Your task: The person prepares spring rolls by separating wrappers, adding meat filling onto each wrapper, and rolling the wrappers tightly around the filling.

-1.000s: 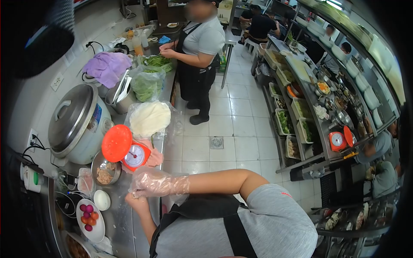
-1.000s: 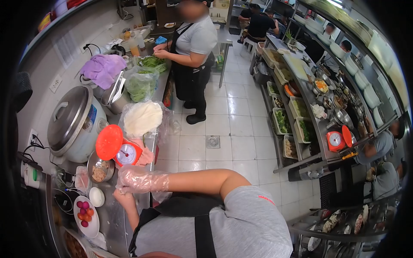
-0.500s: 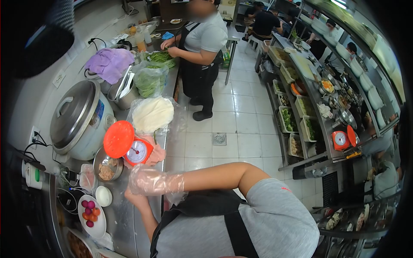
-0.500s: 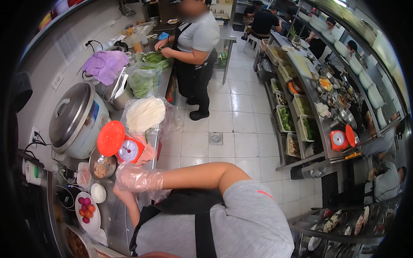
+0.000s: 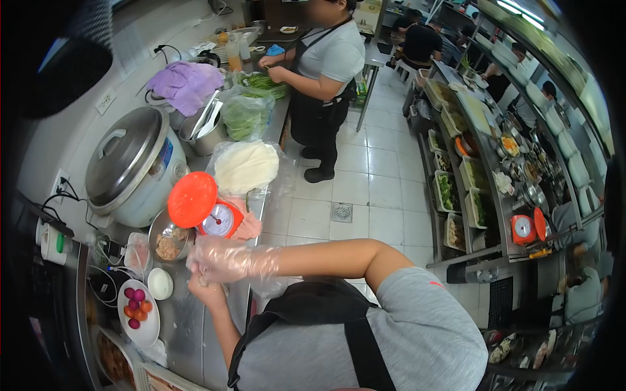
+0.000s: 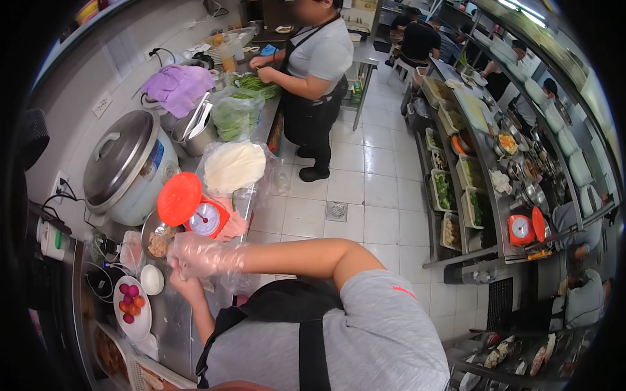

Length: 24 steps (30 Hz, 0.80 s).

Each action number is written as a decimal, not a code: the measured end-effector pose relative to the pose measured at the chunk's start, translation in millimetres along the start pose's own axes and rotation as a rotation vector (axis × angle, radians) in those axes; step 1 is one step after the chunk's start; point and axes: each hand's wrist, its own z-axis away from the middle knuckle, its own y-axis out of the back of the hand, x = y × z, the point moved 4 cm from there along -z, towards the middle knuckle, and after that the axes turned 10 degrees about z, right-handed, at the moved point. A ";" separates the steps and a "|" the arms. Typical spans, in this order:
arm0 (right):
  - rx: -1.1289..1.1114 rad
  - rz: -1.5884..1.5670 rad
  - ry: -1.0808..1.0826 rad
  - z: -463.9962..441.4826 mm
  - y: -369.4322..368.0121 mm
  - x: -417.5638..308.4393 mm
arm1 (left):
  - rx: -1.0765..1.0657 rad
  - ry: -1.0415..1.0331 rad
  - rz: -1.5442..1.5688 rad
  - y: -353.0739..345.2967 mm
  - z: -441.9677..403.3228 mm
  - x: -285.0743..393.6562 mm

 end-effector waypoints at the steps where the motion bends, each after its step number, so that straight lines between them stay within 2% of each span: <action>1: -0.054 -0.097 -0.060 0.8 3.5 4.6 | 0.016 0.005 -0.017 3.7 -1.0 -2.3; 5: -0.248 -0.333 -0.263 0.3 12.0 16.1 | -0.059 0.022 -0.095 17.7 3.5 -23.2; 7: -0.314 -0.425 -0.363 2.5 9.8 17.4 | -0.095 -0.050 -0.088 19.0 7.1 -24.3; 13: -0.353 -0.462 -0.353 -0.9 -8.0 27.6 | -0.087 -0.090 -0.088 11.4 3.3 -6.6; 17: -0.338 -0.314 -0.351 -4.9 -10.0 26.1 | -0.066 -0.034 -0.081 12.1 3.3 -9.6; 20: -0.314 -0.182 -0.320 -7.2 -20.4 32.4 | -0.057 -0.074 -0.128 10.3 0.4 -13.4; 22: -0.379 -0.046 -0.298 -13.1 -27.0 33.1 | -0.026 -0.204 -0.180 9.9 0.1 -15.9; 23: -0.390 -0.206 -0.312 -14.1 -28.9 31.8 | -0.004 -0.266 -0.216 13.4 1.2 -14.8; 24: -0.394 -0.358 -0.338 -12.4 -22.5 31.2 | -0.007 -0.154 -0.181 17.4 0.5 -11.9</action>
